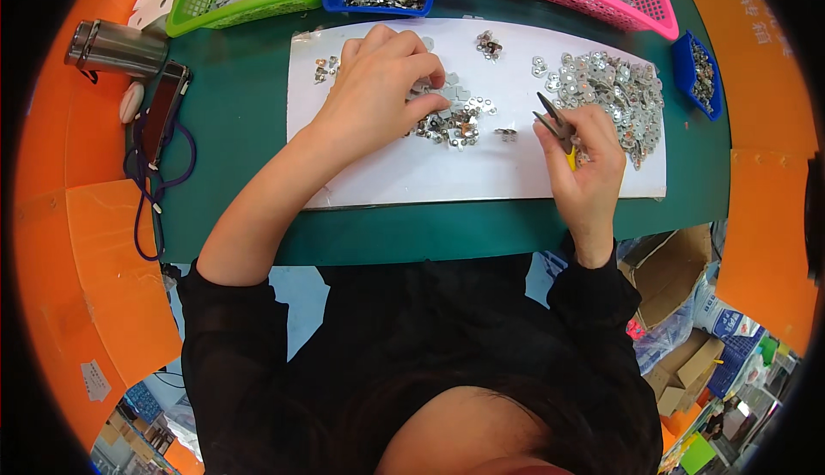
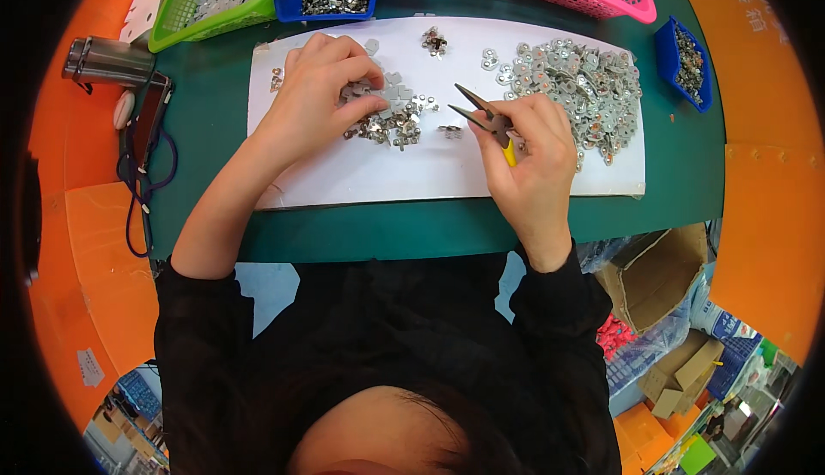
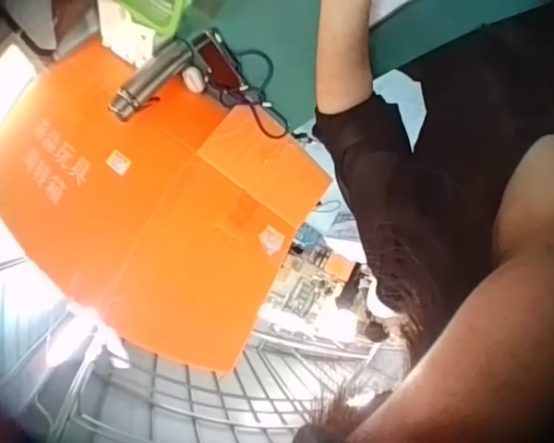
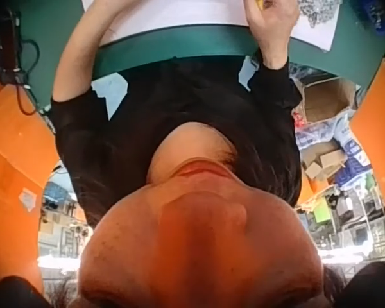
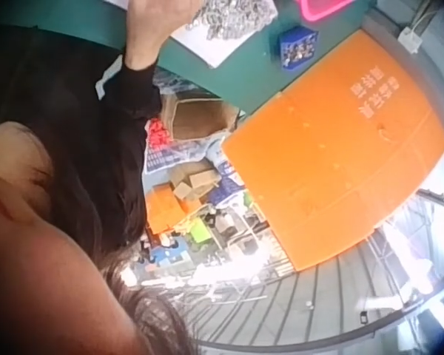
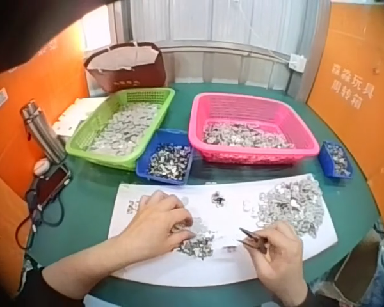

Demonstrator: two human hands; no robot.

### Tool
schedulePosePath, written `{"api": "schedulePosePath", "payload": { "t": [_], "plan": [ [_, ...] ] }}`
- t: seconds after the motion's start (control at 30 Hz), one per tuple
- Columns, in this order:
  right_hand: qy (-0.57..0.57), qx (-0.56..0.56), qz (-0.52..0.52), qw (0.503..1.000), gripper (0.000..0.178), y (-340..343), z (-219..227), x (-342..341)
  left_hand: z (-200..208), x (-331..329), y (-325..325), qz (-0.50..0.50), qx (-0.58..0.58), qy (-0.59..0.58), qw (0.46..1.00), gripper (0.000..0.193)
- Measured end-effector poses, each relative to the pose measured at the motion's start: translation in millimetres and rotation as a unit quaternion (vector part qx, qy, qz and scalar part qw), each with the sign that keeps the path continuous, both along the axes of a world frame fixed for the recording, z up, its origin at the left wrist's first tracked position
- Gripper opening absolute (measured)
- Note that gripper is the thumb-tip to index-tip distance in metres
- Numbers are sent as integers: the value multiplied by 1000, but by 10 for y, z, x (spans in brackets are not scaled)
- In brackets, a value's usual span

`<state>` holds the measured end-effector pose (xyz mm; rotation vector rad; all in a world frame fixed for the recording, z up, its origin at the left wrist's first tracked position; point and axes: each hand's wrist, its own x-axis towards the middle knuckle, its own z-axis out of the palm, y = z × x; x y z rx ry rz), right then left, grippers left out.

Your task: Manually assemble small metal components using pliers at a workstation.

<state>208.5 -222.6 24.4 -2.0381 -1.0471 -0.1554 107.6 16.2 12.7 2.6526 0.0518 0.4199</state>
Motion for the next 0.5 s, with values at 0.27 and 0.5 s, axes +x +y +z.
{"api": "schedulePosePath", "payload": {
  "t": [0.27, 0.5],
  "plan": [
    [14, 33, 13, 999, 12, 44, 6, -16, -94, 8, 112, -37, -24, -30, 999, 23],
    [-23, -31, 17, 999, 18, 196, -89, 61, -82, -10, 79, -61, -18, -29, 998, 21]
  ]
}}
